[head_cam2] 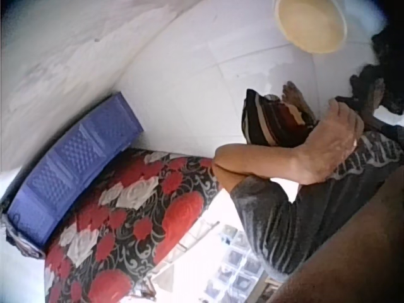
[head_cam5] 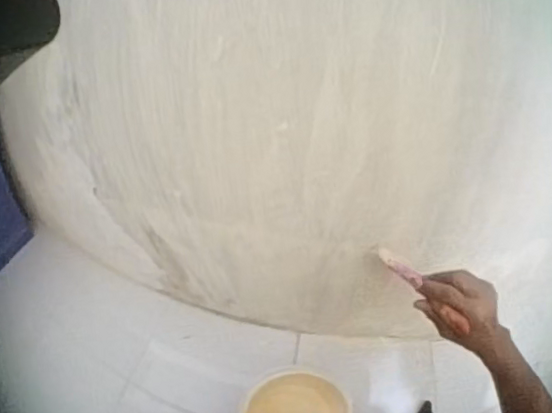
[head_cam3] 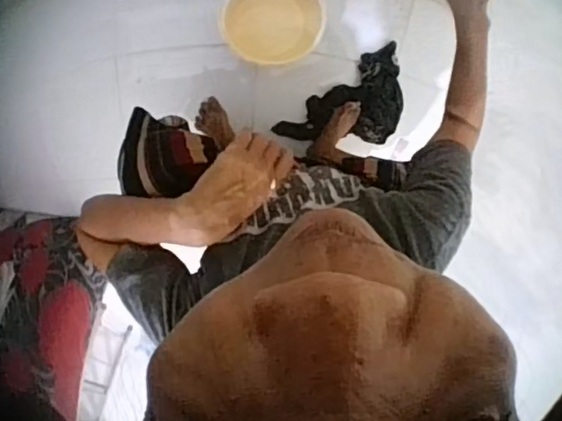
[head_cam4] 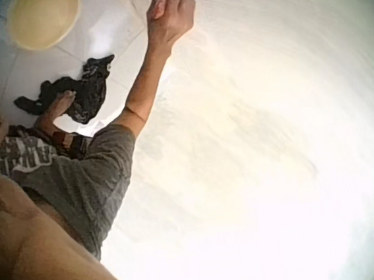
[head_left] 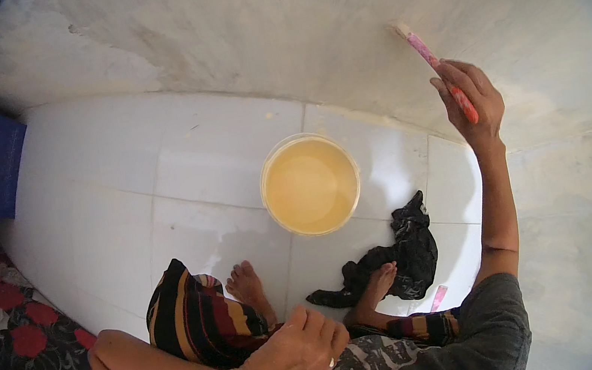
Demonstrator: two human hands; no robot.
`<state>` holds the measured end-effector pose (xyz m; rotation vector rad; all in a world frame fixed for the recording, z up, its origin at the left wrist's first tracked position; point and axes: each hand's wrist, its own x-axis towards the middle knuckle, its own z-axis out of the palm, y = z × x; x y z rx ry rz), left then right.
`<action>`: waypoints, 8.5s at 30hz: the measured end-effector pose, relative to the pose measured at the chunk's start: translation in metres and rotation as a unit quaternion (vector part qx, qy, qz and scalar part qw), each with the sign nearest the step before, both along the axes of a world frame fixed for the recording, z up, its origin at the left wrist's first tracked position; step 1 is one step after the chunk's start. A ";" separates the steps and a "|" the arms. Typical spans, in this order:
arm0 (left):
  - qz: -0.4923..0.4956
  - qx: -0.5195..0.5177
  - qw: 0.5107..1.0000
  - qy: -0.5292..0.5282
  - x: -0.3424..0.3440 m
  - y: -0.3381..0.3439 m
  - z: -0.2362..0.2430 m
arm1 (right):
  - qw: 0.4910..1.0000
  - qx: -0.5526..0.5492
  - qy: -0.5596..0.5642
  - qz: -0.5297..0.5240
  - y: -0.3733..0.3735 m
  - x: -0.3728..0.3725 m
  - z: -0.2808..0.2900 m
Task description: The person paints the lower edge of a wall using a brush dipped into a bucket of light-colored paint, occasionally using a black cloth to wipe the floor.
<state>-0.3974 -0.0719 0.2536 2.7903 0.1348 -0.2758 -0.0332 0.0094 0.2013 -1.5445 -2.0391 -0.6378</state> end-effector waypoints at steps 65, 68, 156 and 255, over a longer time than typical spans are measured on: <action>-0.037 0.108 0.991 -0.066 -0.023 -0.013 0.012 | 0.989 -0.024 0.043 0.138 0.071 -0.080 0.014; -0.027 0.098 0.993 -0.062 -0.023 -0.011 0.013 | 0.988 0.029 0.045 0.142 0.065 -0.090 0.010; 0.000 0.096 0.995 0.013 0.006 -0.005 0.017 | 0.810 -0.493 0.187 0.256 -0.031 -0.085 -0.127; 0.426 -0.212 0.859 -0.190 0.013 0.140 -0.311 | 0.906 0.014 0.271 -0.325 -0.090 0.058 -0.401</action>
